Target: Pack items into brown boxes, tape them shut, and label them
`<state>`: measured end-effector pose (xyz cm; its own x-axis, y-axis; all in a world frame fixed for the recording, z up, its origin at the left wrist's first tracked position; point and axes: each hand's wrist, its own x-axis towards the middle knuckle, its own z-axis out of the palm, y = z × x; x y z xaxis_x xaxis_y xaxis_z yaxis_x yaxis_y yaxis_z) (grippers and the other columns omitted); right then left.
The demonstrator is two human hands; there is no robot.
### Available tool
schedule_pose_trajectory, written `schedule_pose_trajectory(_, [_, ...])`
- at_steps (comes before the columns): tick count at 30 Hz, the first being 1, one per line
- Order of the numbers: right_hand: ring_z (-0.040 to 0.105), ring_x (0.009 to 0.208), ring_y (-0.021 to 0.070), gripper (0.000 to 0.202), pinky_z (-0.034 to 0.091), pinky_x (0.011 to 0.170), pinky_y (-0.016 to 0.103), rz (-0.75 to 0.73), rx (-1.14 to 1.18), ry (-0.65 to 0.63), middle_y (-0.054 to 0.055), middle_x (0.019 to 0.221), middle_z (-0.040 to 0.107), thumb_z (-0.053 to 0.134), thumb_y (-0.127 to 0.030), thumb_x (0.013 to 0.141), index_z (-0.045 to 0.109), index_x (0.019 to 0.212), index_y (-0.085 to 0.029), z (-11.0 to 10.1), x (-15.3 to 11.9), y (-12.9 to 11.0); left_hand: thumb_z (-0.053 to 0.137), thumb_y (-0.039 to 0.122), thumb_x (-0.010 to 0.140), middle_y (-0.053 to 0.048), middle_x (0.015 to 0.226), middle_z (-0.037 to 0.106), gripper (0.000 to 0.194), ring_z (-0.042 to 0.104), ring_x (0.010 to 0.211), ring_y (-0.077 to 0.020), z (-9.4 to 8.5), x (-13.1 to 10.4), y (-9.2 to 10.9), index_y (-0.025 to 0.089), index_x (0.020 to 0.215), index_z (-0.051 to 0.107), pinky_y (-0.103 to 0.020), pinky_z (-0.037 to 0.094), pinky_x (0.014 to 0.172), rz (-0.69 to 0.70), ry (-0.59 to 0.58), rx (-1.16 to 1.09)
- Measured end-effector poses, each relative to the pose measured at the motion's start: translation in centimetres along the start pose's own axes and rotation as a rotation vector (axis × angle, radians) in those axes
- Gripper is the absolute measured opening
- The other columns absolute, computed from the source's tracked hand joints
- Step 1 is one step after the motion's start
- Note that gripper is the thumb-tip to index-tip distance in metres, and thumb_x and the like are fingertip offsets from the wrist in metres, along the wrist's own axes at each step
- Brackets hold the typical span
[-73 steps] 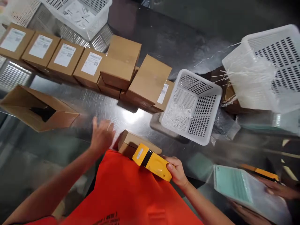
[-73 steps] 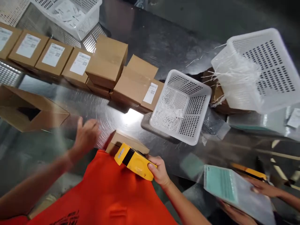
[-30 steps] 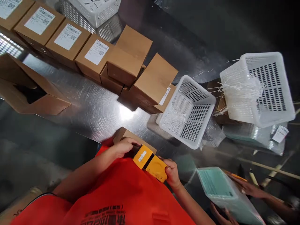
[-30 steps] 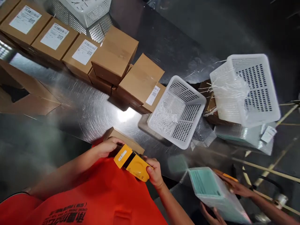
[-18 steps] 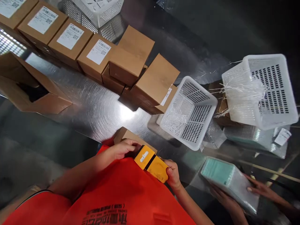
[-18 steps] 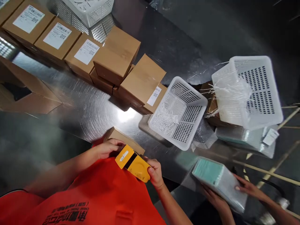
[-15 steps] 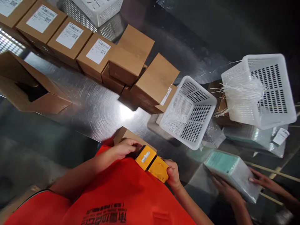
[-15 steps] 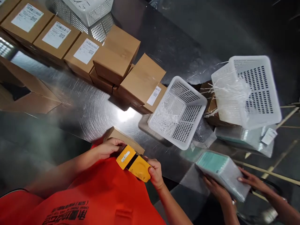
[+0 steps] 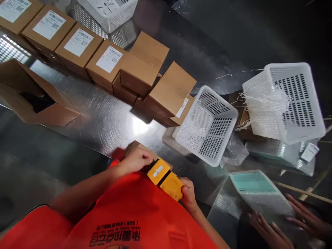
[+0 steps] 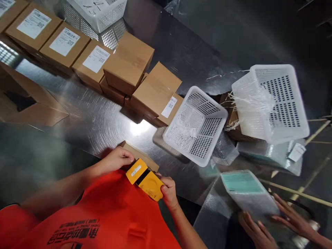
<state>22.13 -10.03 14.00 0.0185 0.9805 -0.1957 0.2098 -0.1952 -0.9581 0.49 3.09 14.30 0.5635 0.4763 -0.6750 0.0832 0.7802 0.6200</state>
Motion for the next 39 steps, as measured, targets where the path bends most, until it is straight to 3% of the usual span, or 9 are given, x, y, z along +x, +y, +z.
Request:
schedule_pose_trajectory(8, [0.029,0.048,0.0123,0.063,0.034,0.055,0.032,0.014,-0.006,-0.078,-0.003,0.048,0.028,0.042,-0.074,0.08,0.035,0.048,-0.021,0.4,0.7,-0.2,0.073,0.025,0.065,-0.002,0.056,0.064,0.013,0.058,0.055,-0.0124,-2.6,-1.1,2.6,0.013,0.062,0.068,-0.025,0.043,0.059,0.052,-0.029,0.026])
schedule_pose_trajectory(14, [0.025,0.046,0.0114,0.062,0.026,0.048,0.029,0.003,-0.014,-0.091,-0.003,0.047,0.023,0.041,-0.071,0.083,0.031,0.048,-0.021,-0.2,0.6,0.1,0.075,0.037,0.064,-0.001,0.057,0.06,0.026,0.056,0.053,-0.0099,-2.7,0.0,1.7,0.013,0.066,0.066,-0.023,0.037,0.055,0.036,-0.093,-0.07])
schedule_pose_trajectory(19, [0.025,0.046,0.0116,0.061,0.03,0.05,0.03,-0.004,-0.027,-0.092,-0.003,0.047,0.023,0.039,-0.072,0.082,0.031,0.048,-0.022,0.1,0.8,0.2,0.069,0.051,0.071,-0.001,0.06,0.06,0.038,0.055,0.056,-0.0093,-2.5,-0.2,0.9,0.013,0.069,0.065,-0.023,0.039,0.056,0.047,-0.142,-0.106])
schedule_pose_trajectory(24, [0.026,0.047,0.0115,0.061,0.031,0.053,0.03,-0.027,-0.007,-0.106,-0.004,0.048,0.023,0.043,-0.072,0.081,0.03,0.049,-0.021,0.2,1.0,0.0,0.078,0.023,0.056,0.002,0.055,0.059,0.02,0.053,0.049,-0.0079,-2.8,-0.5,0.6,0.015,0.065,0.062,-0.021,0.034,0.049,-0.015,-0.013,-0.072])
schedule_pose_trajectory(26, [0.027,0.047,0.0116,0.061,0.031,0.053,0.029,-0.013,-0.01,-0.117,-0.003,0.048,0.025,0.043,-0.071,0.082,0.032,0.049,-0.021,0.2,1.0,-0.1,0.073,0.016,0.056,-0.002,0.061,0.065,0.016,0.057,0.051,-0.0094,-3.3,-0.4,0.6,0.013,0.071,0.067,-0.022,0.036,0.05,-0.047,-0.03,-0.05])
schedule_pose_trajectory(31, [0.028,0.046,0.0115,0.061,0.028,0.048,0.028,0.016,-0.048,-0.132,-0.003,0.048,0.028,0.042,-0.073,0.081,0.036,0.049,-0.021,0.2,1.2,-0.6,0.069,0.019,0.064,-0.005,0.067,0.069,0.013,0.064,0.062,-0.0142,-3.9,-0.5,0.7,0.013,0.075,0.072,-0.025,0.046,0.059,-0.018,-0.041,0.054])
schedule_pose_trajectory(35, [0.024,0.043,0.0097,0.061,0.021,0.043,0.026,0.033,-0.071,-0.149,-0.003,0.047,0.027,0.041,-0.071,0.084,0.037,0.051,-0.02,0.1,1.3,-1.1,0.068,0.016,0.067,-0.002,0.055,0.066,0.004,0.062,0.055,-0.0143,-3.3,-1.0,1.3,0.015,0.068,0.072,-0.024,0.045,0.055,0.103,0.095,0.179])
schedule_pose_trajectory(39, [0.02,0.044,0.008,0.058,0.016,0.041,0.025,0.094,-0.122,-0.182,-0.005,0.049,0.023,0.043,-0.065,0.086,0.033,0.052,-0.02,-0.6,0.9,-1.4,0.066,0.012,0.068,-0.001,0.054,0.066,0.007,0.063,0.052,-0.0152,-5.7,-1.2,2.2,0.015,0.064,0.072,-0.025,0.047,0.054,0.156,0.182,0.267])
